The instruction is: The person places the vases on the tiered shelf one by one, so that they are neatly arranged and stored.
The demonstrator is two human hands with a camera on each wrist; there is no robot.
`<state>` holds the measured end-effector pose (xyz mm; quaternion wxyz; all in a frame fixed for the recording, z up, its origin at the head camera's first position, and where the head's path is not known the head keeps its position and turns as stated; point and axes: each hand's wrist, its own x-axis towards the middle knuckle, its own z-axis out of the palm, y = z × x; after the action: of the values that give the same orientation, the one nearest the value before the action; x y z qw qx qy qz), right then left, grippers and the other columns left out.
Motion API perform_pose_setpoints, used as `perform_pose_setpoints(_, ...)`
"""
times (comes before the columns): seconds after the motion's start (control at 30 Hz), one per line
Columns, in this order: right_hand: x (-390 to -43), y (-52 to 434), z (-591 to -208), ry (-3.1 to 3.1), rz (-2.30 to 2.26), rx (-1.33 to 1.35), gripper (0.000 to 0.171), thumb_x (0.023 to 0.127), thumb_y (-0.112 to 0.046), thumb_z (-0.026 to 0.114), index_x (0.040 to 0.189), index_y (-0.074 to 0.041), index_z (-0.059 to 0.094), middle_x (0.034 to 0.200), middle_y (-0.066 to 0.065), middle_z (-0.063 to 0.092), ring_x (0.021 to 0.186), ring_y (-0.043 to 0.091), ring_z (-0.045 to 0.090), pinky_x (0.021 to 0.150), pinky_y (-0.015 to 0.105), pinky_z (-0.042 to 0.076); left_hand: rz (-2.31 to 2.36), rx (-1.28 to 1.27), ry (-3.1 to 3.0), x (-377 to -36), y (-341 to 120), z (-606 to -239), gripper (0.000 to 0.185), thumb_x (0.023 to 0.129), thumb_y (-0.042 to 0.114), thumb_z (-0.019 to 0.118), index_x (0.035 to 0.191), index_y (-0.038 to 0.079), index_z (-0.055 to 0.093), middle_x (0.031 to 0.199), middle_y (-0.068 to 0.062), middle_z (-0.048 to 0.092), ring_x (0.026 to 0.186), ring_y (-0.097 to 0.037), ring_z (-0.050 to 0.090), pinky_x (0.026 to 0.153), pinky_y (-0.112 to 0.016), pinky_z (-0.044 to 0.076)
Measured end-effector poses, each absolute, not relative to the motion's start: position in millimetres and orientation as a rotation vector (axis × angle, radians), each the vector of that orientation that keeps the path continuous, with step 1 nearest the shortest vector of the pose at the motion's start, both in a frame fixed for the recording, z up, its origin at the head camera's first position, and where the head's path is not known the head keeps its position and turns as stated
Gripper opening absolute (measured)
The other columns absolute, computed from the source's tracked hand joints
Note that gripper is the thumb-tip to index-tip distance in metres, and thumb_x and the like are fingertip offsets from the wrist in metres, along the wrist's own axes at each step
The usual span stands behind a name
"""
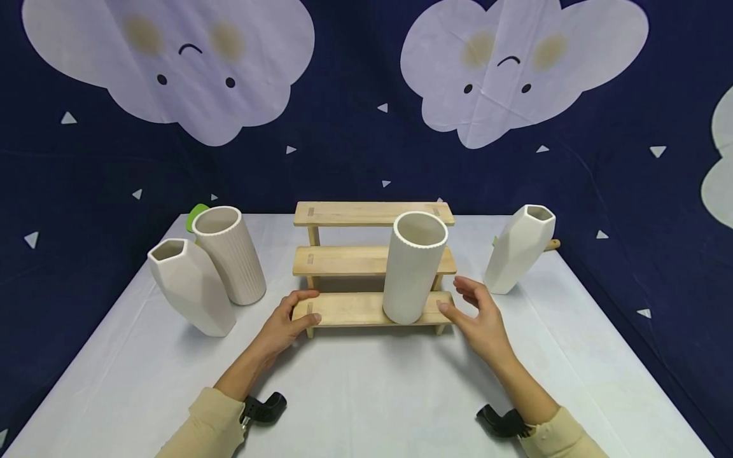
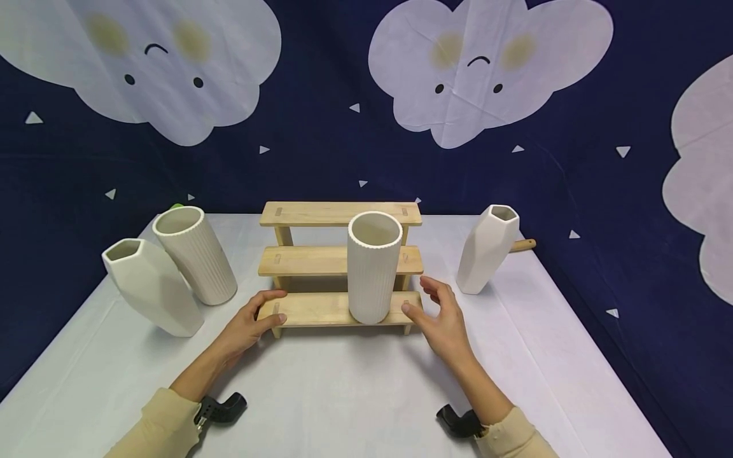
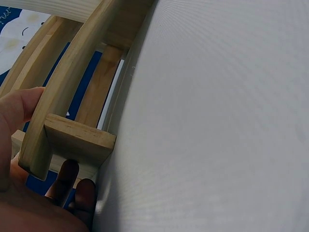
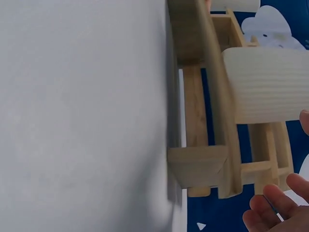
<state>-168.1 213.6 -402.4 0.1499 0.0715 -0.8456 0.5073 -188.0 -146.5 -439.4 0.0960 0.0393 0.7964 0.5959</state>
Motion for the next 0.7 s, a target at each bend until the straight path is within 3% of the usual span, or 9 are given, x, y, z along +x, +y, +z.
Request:
perform_pose_setpoints(0.33, -177, 223, -415, -2.518, 1.417, 0.230, 0.050, 0.086, -0.021, 0.069, 0.131, -0.007, 0.051, 0.130, 0.011, 0.055, 0.117, 0.028, 0.049, 0.101, 0.035, 0.038, 1.775, 0.121, 2.357, -188, -146, -441, 0.051, 0.086, 0.019, 0.067, 0.133, 0.016, 0.047, 0.127, -0.013, 0.035, 0.110, -0.025, 0.045, 0.085, -0.027, 0.039)
perform_pose_setpoints(0.7, -184, 228, -423, -2.563, 1.430, 0.288, 0.046, 0.086, -0.021, 0.069, 0.128, -0.006, 0.055, 0.128, 0.011, 0.055, 0.117, 0.027, 0.050, 0.100, 0.044, 0.039, 1.772, 0.135, 2.362, -188, -146, -441, 0.051, 0.086, 0.018, 0.066, 0.133, 0.015, 0.047, 0.126, -0.013, 0.035, 0.108, -0.024, 0.045, 0.084, -0.027, 0.040)
